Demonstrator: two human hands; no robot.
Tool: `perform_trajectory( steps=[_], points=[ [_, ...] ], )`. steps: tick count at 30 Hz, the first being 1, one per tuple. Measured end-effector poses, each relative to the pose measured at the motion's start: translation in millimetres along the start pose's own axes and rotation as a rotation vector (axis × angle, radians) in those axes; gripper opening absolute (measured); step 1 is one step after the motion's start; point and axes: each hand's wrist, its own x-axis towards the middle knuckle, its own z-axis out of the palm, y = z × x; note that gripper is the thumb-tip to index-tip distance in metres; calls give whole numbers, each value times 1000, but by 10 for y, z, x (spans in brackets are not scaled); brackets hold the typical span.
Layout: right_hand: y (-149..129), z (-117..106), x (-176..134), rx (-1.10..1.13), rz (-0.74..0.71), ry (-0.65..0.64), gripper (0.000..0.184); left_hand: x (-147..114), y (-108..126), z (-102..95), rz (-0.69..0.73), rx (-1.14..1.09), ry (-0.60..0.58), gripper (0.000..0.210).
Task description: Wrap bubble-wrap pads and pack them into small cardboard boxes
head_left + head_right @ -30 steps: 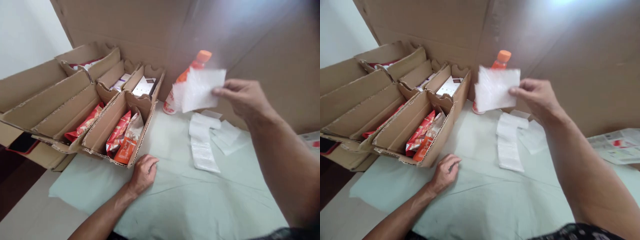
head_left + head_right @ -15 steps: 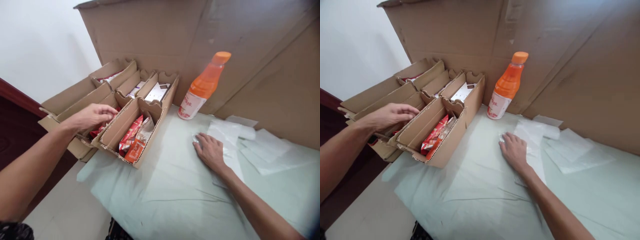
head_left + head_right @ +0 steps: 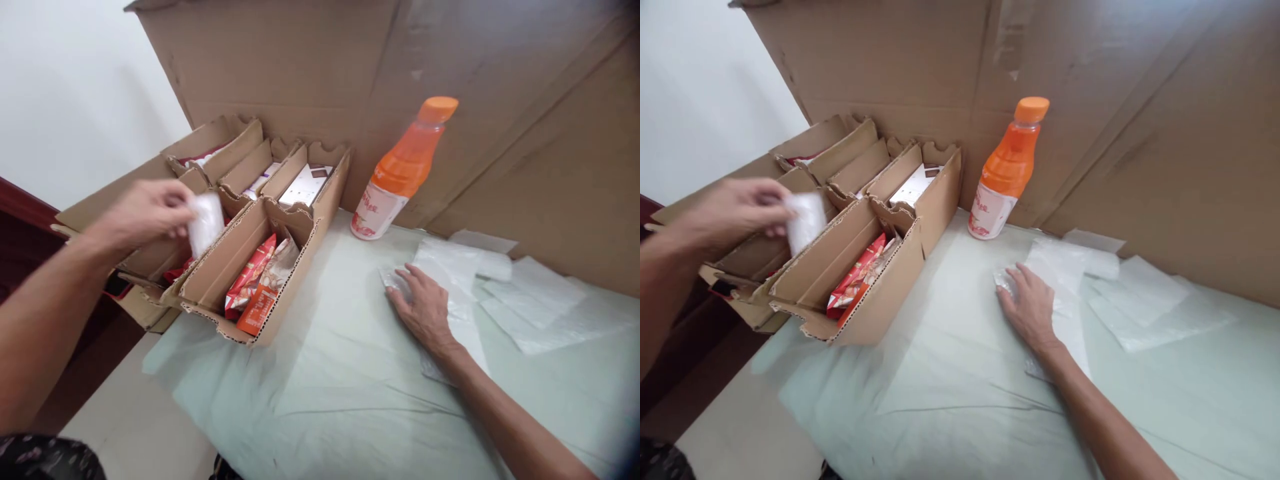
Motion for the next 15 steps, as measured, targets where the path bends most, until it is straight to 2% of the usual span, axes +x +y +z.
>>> perform_trajectory(
  steps=[2,3,4,5,6,8,10,11,12,13,14,15],
  points=[
    [-170,-194,52,160,17,83,43,-129,158,-199,144,-60,233,47],
    [-324,-337,98,260,-3,115,46,-199,294,-233,246,-84,316,48],
    [-519,-503,155,374,-40,135,50,-269,462,-217,347,-104,339,47],
    [-745,-680,219,497,-90,137,56,-335,652,-153,444,-127,301,47],
    [-983,-855,283,624,-147,124,61,-394,847,-54,505,-158,213,46],
    [-1404,-1147,389,834,-244,33,64,-474,1176,169,557,-204,-69,46],
    [-1600,-1307,444,941,-271,-38,55,-476,1305,297,607,-192,-358,54],
    [-1575,-1334,454,949,-248,-33,49,-438,1269,293,634,-163,-431,59],
    [-1466,-1331,456,928,-204,-5,43,-370,1167,241,650,-122,-410,64],
    [-1282,-1306,454,874,-149,33,40,-272,1011,148,646,-71,-331,66],
    [-1039,-1265,451,769,-92,84,43,-145,815,28,596,-3,-180,66],
    [-760,-1214,450,637,-32,106,49,4,599,-104,503,63,32,63]
  ],
)
